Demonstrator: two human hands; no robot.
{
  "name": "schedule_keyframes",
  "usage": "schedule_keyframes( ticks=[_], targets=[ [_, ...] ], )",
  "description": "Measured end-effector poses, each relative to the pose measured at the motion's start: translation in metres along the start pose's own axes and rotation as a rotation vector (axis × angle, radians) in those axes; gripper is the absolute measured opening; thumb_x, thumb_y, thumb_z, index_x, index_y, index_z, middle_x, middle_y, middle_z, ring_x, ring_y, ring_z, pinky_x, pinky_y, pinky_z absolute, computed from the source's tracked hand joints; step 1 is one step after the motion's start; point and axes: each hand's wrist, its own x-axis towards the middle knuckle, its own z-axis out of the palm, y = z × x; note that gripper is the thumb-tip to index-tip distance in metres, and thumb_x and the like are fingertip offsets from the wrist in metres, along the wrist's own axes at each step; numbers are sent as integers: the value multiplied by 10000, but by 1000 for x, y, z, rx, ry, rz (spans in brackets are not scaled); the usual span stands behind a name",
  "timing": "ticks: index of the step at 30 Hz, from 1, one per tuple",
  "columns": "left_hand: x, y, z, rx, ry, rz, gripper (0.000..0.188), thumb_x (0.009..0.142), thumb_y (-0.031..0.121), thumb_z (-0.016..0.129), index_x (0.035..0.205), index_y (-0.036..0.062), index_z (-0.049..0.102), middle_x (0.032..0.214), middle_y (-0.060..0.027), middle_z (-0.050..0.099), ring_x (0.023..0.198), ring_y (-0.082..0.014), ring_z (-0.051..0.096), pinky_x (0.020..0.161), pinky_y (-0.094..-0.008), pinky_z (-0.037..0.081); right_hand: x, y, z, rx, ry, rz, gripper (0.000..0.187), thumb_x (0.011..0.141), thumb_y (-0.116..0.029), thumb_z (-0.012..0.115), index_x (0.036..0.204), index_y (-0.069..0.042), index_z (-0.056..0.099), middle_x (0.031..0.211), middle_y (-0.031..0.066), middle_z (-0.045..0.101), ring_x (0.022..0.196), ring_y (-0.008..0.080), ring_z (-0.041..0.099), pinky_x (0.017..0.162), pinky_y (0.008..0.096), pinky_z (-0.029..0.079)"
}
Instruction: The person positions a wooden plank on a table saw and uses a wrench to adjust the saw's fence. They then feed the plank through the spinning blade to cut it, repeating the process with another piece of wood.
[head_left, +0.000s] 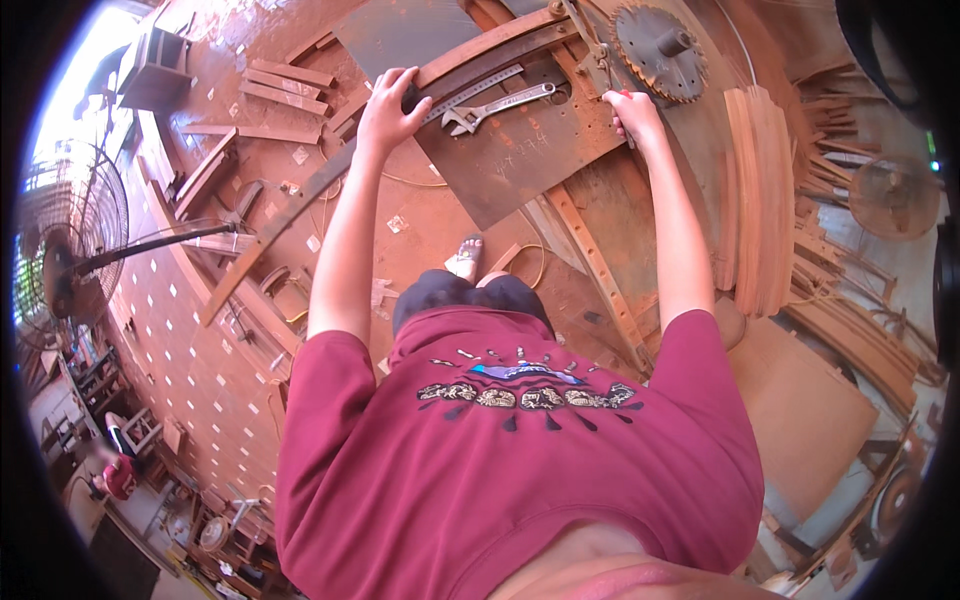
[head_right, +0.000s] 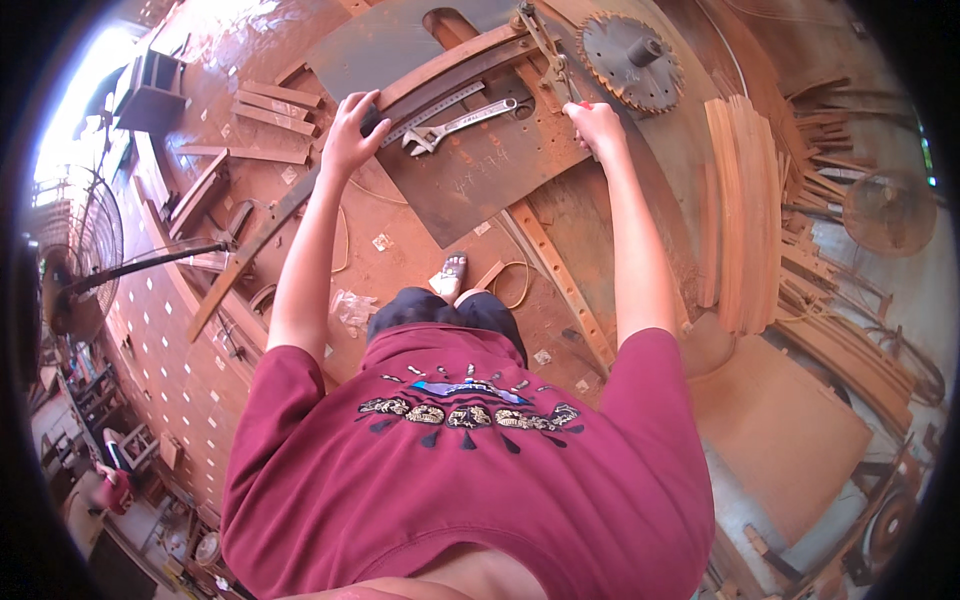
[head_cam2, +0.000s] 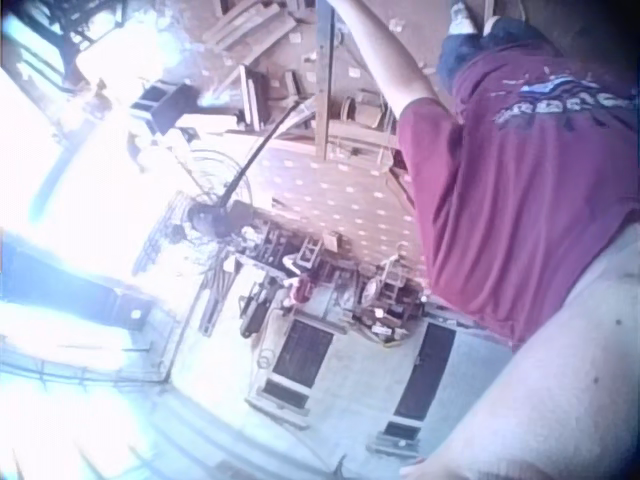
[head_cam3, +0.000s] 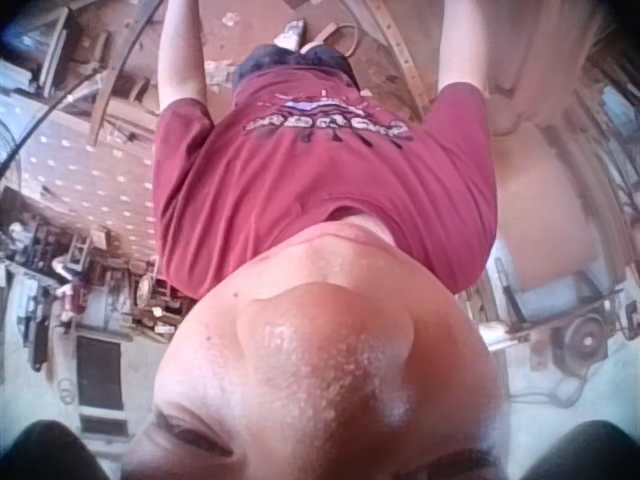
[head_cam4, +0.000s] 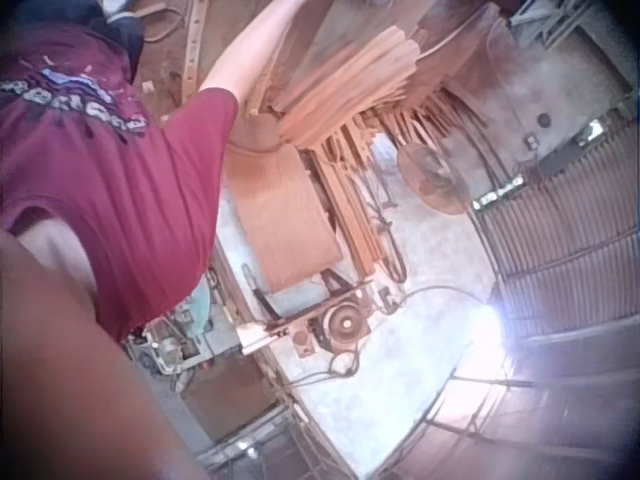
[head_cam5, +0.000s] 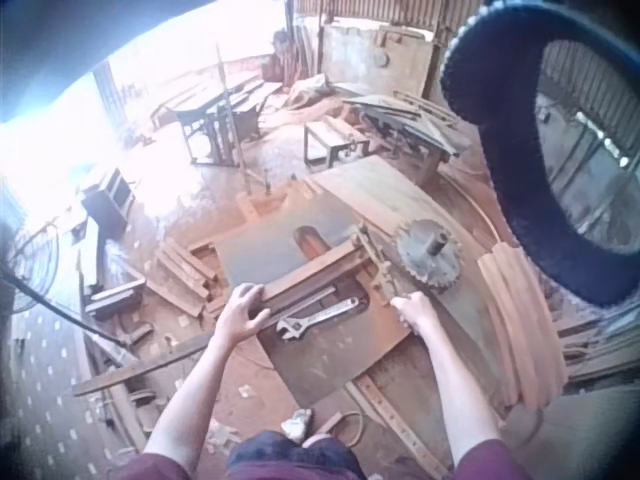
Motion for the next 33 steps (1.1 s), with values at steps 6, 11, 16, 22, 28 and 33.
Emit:
schedule_keyframes(
  ticks=[6,11,16,22,28,33],
  targets=[
    [22,-27,-15,-20,-59,5,639,817,275,706,1358,-36,568,1297,-219,580,1249,-389,551,1076,-447,443,22,-18,15,80,-7,11,399,814,-390,696,653,-36,610,581,52,615,489,148,585,486,324,459],
    [20,-34,-14,19,-77,54,689,796,272,706,1388,-41,543,1315,-226,573,1248,-401,547,1080,-451,440,19,-22,18,74,-6,36,377,894,-353,681,672,-74,558,586,19,561,481,135,536,461,317,432],
    [24,-29,-9,33,-13,87,624,779,244,673,1320,-54,582,1267,-217,600,1206,-383,562,1044,-437,477,26,1,15,38,-81,-70,365,875,-374,694,702,-75,576,609,17,579,494,131,542,476,321,437],
    [18,-31,-6,27,-27,23,634,790,280,693,1353,10,584,1283,-187,609,1241,-372,557,1082,-436,443,20,-8,11,135,-132,-88,332,888,-337,701,732,-96,535,614,-5,537,494,117,513,486,309,437],
    [2,-29,-2,-11,-14,14,649,771,317,708,1340,26,596,1314,-158,613,1271,-342,541,1091,-421,445,16,7,3,150,-165,-90,326,880,-348,701,734,-94,559,619,-8,545,493,119,521,481,309,441],
    [-22,-7,6,-19,-27,4,670,754,318,723,1342,26,588,1315,-174,606,1282,-350,529,1099,-429,436,-5,33,-5,141,-150,-101,372,811,-381,741,726,-49,594,611,42,582,482,160,551,483,346,451]
  ],
)
